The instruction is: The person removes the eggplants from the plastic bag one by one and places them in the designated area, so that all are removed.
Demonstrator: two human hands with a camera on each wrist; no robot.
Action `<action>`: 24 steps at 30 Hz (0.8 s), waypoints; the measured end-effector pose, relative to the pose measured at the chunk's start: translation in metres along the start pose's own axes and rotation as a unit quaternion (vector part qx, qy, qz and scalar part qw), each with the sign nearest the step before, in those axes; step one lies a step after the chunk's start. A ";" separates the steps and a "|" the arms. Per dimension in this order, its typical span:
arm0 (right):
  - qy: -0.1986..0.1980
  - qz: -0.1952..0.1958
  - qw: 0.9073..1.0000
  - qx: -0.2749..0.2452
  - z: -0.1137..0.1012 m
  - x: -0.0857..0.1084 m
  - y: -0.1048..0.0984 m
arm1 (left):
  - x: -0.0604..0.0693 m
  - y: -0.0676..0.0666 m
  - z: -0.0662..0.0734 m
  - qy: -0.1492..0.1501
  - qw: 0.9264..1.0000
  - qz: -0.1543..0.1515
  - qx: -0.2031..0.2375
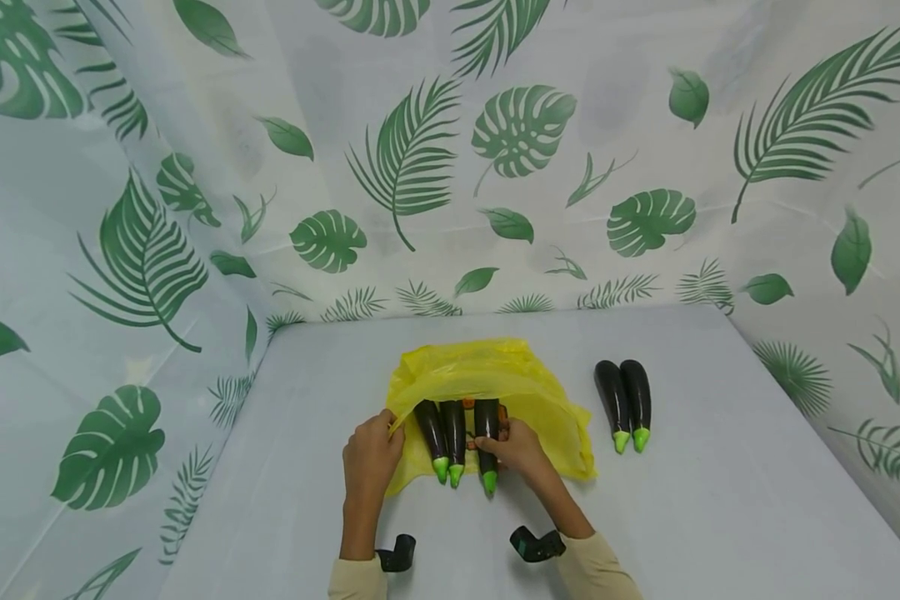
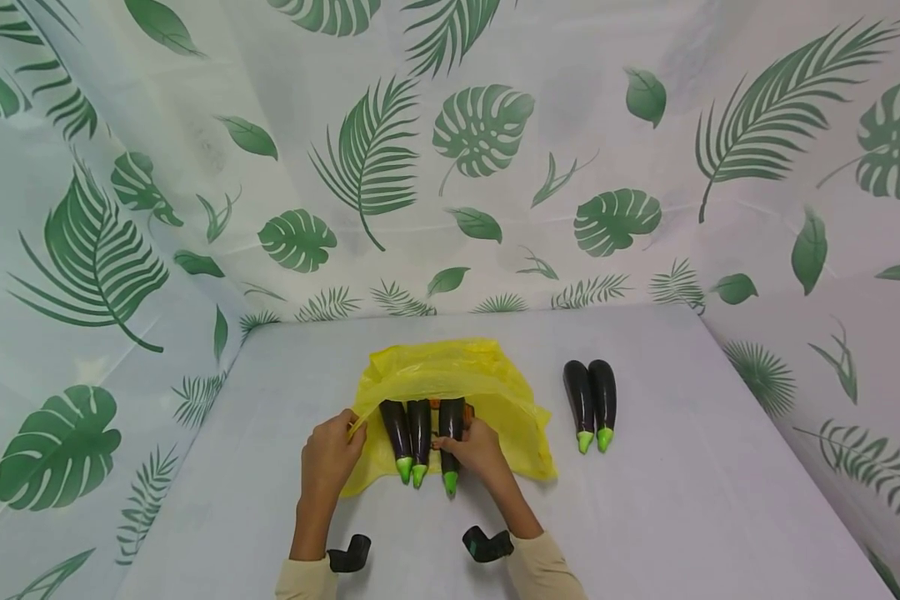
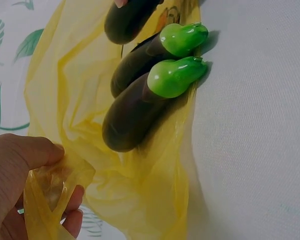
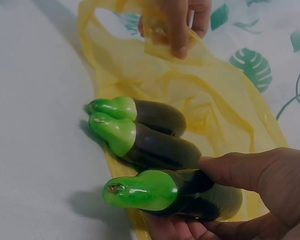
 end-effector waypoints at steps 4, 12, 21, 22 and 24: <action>0.000 -0.007 1.000 -0.007 -0.001 0.000 -0.001 | -0.001 0.000 -0.001 0.000 1.000 -0.001 -0.002; -0.003 -0.013 1.000 0.001 0.002 0.001 0.002 | 0.001 0.000 -0.001 -0.001 1.000 -0.006 0.002; 0.004 -0.017 1.000 -0.017 0.002 0.003 0.001 | 0.001 0.000 -0.001 0.004 1.000 -0.004 0.006; 0.004 -0.018 1.000 -0.017 0.002 0.003 0.001 | 0.001 -0.001 -0.001 0.005 1.000 -0.003 0.007; 0.004 -0.018 1.000 -0.017 0.001 0.003 0.001 | 0.001 -0.001 0.000 0.007 1.000 -0.002 0.008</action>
Point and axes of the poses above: each hand's wrist, its own x-axis away from the middle knuckle, its own y-axis out of the palm, z = x × y, the point moved 6 cm from there along -x, towards the middle knuckle, and after that the axes turned 5 degrees about -x, right-handed, at the moved point
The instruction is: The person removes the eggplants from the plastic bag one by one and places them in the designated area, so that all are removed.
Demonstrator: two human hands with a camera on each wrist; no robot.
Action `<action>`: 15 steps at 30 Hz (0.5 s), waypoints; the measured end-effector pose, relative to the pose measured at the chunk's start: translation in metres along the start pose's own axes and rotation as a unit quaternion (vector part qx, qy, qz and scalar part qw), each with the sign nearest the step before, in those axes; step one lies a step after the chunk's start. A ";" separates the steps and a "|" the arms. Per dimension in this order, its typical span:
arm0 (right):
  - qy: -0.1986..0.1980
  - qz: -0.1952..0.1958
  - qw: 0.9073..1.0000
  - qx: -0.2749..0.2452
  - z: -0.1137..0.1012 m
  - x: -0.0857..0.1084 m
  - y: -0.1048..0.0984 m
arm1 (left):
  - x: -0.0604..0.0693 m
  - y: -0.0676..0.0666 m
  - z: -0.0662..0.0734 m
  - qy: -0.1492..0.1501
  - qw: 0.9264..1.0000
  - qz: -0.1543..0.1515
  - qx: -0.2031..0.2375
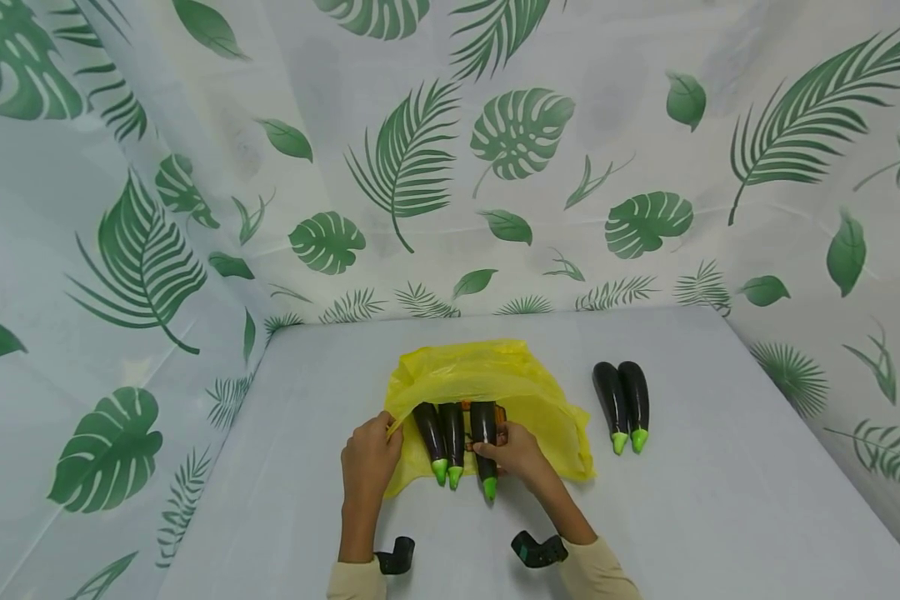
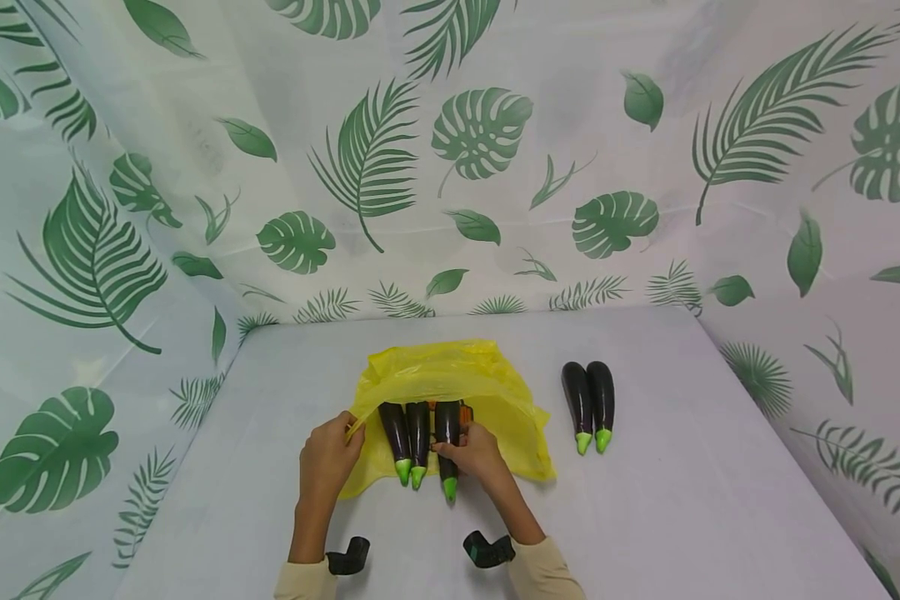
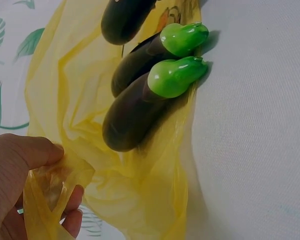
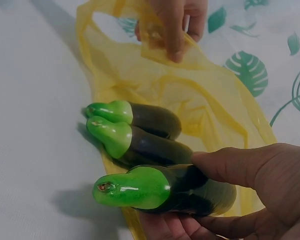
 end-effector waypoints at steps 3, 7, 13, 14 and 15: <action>0.000 -0.002 1.000 0.002 0.000 0.001 0.000 | 0.000 0.000 0.000 0.001 1.000 -0.001 0.000; 0.003 -0.007 1.000 -0.003 0.000 0.003 0.000 | 0.001 0.000 0.000 0.001 1.000 0.001 0.003; 0.006 -0.014 1.000 -0.009 -0.001 0.007 -0.004 | 0.000 0.001 0.000 0.000 1.000 -0.001 0.003; 0.006 -0.016 1.000 -0.010 -0.002 0.008 -0.004 | 0.000 0.001 0.000 -0.001 1.000 -0.002 0.002; 0.007 -0.018 1.000 -0.011 -0.003 0.009 -0.005 | 0.000 0.001 0.000 -0.001 1.000 -0.003 0.000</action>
Point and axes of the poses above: each hand's wrist, its own x-axis away from the middle knuckle, its own y-axis out of the palm, z = x × y, the point moved 6 cm from there along -x, towards the middle knuckle, and after that the axes turned 5 degrees about -x, right-handed, at the moved point
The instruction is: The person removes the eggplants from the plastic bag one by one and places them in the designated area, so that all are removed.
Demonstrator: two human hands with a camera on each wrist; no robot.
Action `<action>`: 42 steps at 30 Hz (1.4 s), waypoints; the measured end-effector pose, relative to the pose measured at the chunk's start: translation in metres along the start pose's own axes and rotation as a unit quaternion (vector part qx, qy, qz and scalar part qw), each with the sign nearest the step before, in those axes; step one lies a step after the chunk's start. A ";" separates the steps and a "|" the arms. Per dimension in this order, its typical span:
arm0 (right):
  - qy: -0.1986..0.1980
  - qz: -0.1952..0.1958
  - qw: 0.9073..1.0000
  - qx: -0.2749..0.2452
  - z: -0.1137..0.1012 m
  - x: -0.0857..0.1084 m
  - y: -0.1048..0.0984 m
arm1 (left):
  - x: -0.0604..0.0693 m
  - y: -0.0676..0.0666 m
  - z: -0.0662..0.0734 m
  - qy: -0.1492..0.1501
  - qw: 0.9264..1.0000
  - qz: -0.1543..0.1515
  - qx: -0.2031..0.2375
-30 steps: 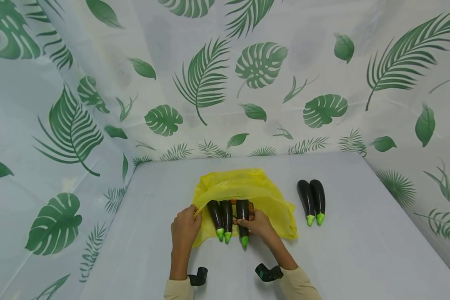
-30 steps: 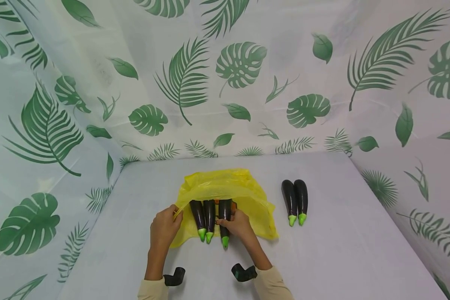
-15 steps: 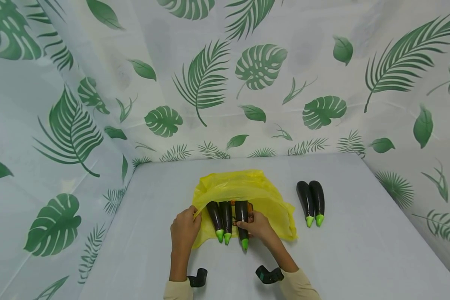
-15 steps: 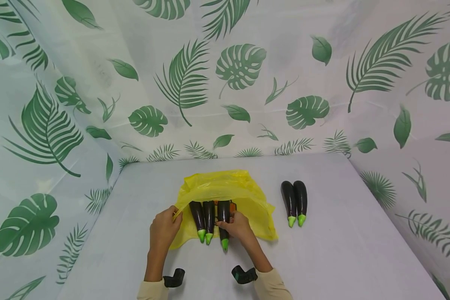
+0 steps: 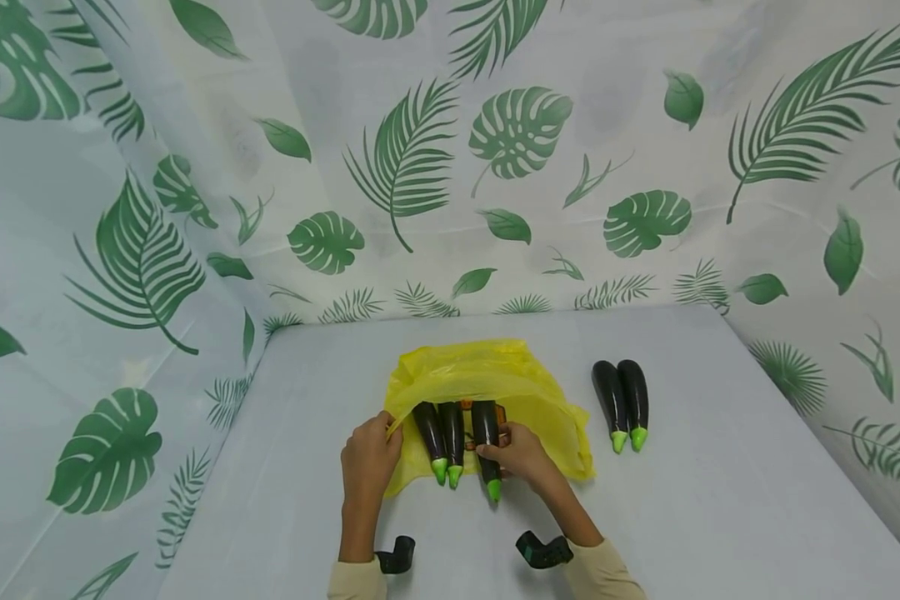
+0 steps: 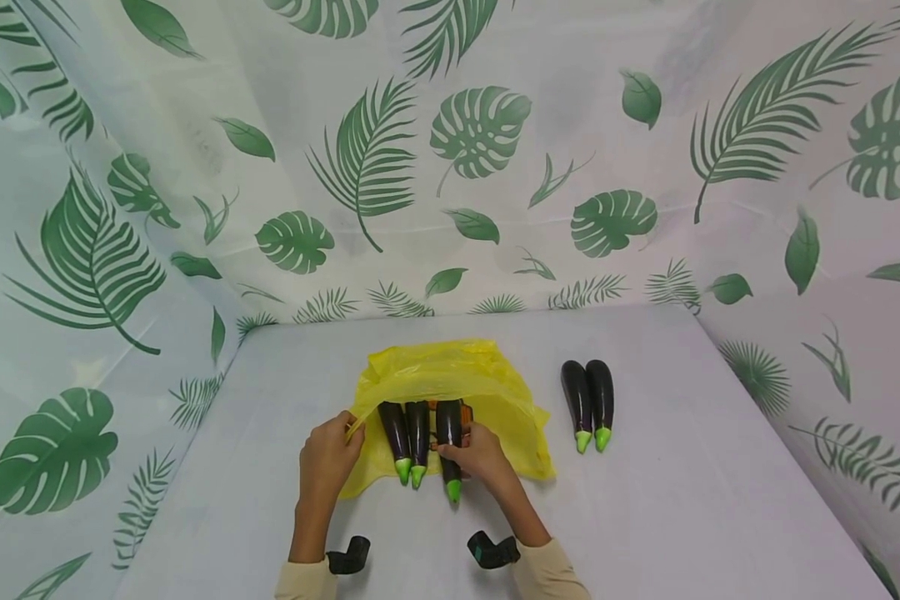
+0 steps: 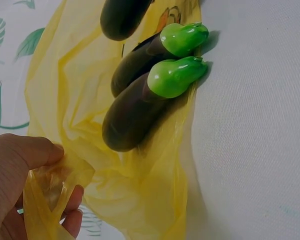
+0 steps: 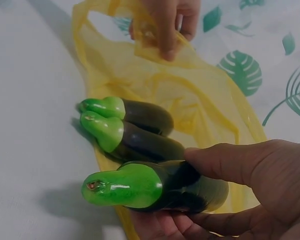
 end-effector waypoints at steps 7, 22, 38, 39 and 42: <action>0.008 -0.012 1.000 0.005 -0.003 0.004 -0.004 | -0.002 0.001 0.000 -0.003 1.000 -0.007 -0.005; 0.012 -0.043 0.999 0.028 -0.008 0.016 -0.012 | -0.002 0.001 0.001 -0.001 1.000 -0.004 -0.004; 0.001 -0.077 0.997 0.030 -0.014 0.028 -0.018 | 0.001 -0.001 0.002 0.002 1.000 0.001 -0.001; -0.001 -0.081 0.996 0.030 -0.014 0.029 -0.018 | 0.001 -0.001 0.002 0.003 1.000 0.002 -0.001; -0.008 -0.091 0.995 0.031 -0.016 0.032 -0.019 | 0.001 -0.002 0.003 0.005 1.000 0.006 -0.001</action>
Point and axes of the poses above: each hand's wrist, its own x-axis away from the middle knuckle, its own y-axis out of the palm, z = x × y, the point moved 6 cm from there along -x, towards the middle knuckle, and after that the axes turned 5 degrees about -x, right-handed, at the moved point
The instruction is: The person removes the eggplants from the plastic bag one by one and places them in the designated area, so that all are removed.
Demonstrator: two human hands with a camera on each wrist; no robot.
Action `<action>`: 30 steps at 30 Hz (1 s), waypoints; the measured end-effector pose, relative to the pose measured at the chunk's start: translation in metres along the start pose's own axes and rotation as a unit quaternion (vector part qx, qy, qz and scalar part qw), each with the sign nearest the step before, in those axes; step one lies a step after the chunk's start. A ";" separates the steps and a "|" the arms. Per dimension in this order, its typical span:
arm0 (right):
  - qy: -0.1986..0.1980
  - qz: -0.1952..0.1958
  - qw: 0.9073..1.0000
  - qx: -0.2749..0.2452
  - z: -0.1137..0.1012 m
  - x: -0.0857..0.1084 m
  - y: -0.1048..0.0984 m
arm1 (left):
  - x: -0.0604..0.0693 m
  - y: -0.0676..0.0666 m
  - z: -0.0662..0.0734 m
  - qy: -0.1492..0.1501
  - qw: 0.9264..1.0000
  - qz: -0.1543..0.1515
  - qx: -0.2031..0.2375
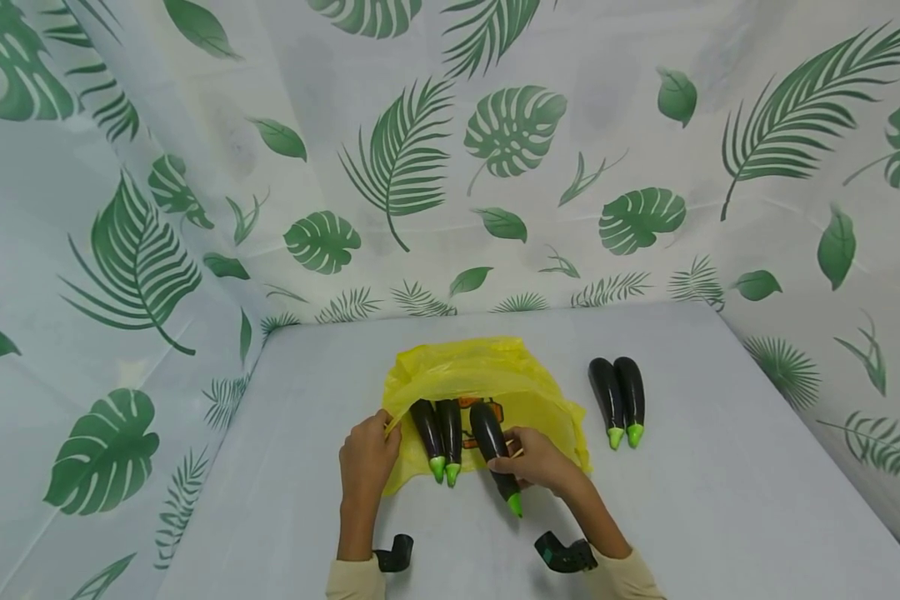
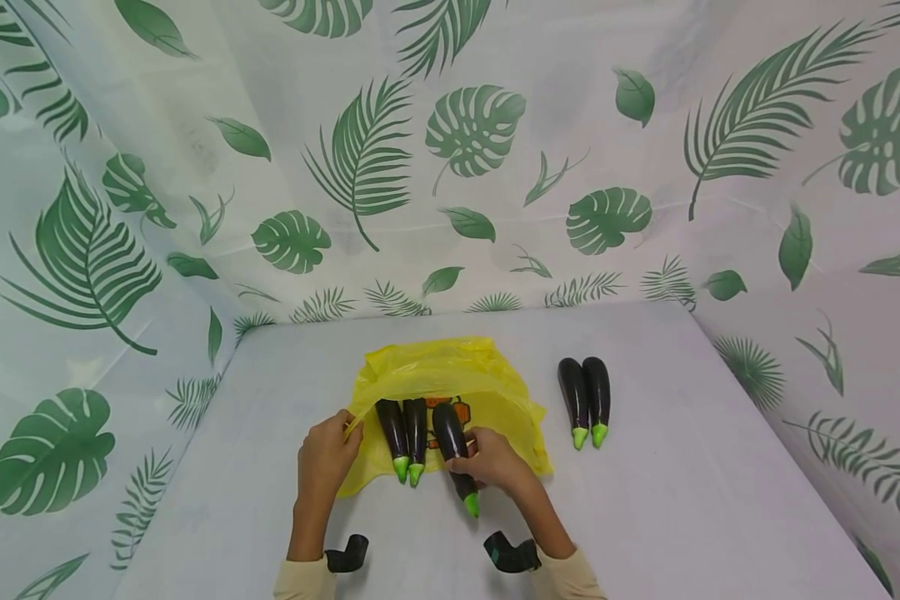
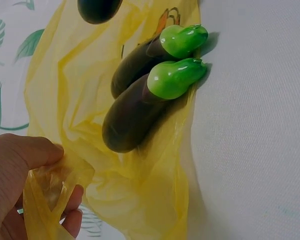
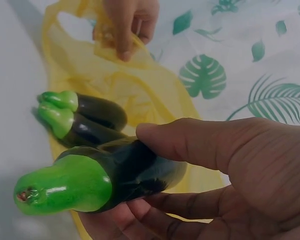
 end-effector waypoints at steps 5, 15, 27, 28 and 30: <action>-0.011 -0.014 1.000 0.006 -0.004 0.004 -0.002 | -0.001 0.000 0.000 0.000 1.000 0.001 -0.001; -0.023 -0.039 0.999 0.017 -0.009 0.007 -0.004 | -0.001 0.000 -0.001 -0.008 1.000 0.001 -0.005; -0.032 -0.053 0.998 0.015 -0.014 0.013 -0.006 | -0.001 0.001 -0.003 -0.008 1.000 -0.003 -0.001; -0.033 -0.054 0.998 0.014 -0.014 0.013 -0.006 | -0.001 0.001 -0.003 -0.007 1.000 -0.003 -0.001; -0.036 -0.056 0.998 0.014 -0.014 0.014 -0.007 | 0.000 0.001 -0.003 -0.008 1.000 -0.003 0.000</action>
Point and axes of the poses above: each hand's wrist, its own x-axis away from the middle knuckle, its own y-axis out of the palm, z = x × y, the point moved 6 cm from there along -x, towards the middle knuckle, and after that the axes turned 5 degrees about -x, right-handed, at the moved point
